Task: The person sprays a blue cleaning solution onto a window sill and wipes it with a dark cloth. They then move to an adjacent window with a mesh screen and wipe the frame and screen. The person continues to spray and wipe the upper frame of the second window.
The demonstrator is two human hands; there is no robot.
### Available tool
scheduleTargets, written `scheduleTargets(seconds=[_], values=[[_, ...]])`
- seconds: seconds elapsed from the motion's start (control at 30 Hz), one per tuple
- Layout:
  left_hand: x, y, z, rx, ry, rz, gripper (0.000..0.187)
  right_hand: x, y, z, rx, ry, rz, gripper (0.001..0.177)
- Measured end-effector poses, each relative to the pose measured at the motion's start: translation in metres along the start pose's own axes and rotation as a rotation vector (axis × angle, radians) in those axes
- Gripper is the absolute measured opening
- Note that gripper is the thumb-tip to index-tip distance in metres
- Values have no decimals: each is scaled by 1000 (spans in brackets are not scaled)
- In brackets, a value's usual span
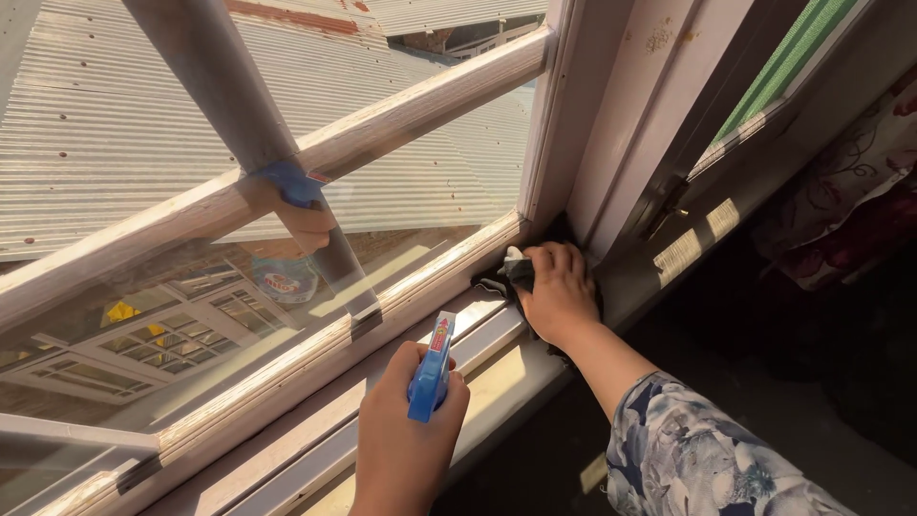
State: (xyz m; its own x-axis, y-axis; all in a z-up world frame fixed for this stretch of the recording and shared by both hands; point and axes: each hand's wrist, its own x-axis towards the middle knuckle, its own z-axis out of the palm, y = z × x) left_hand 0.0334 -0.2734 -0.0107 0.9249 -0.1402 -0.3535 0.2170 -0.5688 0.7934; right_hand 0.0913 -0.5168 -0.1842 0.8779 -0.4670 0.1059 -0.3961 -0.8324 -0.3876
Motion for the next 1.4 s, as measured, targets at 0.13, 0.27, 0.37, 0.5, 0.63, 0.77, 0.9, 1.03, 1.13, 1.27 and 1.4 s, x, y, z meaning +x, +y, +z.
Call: scheduleTargets(seconds=[0.13,0.27,0.37,0.5,0.63,0.77,0.9,1.03,1.13,1.27,1.4], values=[[1,14,16,13,24,-14,8,-25,-15,3,-54,187,-85,53],[5,34,39,-6,53,51,9,-55,-35,-9,88,-36,-284,42],[9,48,62,-8,50,100,13,-59,-31,-39,296,-165,-430,25],[0,84,79,-38,75,43,18,-40,-2,-53,784,-217,-127,40],[-23,120,87,-118,82,6,15,-42,34,-107,1262,-231,511,28],[-50,147,94,-243,87,117,14,-58,63,-165,1281,-154,708,31],[-67,178,105,-296,51,179,16,-64,81,-216,1429,-80,775,23],[-86,209,111,-283,17,241,16,-72,91,-262,1481,-115,781,24],[-96,229,118,-348,-32,240,13,-74,95,-292,1573,-80,728,30],[-93,246,129,-314,-46,211,22,-72,96,-326,1590,11,711,24],[-85,265,140,-318,-69,174,30,-64,87,-368,1456,53,704,37]])
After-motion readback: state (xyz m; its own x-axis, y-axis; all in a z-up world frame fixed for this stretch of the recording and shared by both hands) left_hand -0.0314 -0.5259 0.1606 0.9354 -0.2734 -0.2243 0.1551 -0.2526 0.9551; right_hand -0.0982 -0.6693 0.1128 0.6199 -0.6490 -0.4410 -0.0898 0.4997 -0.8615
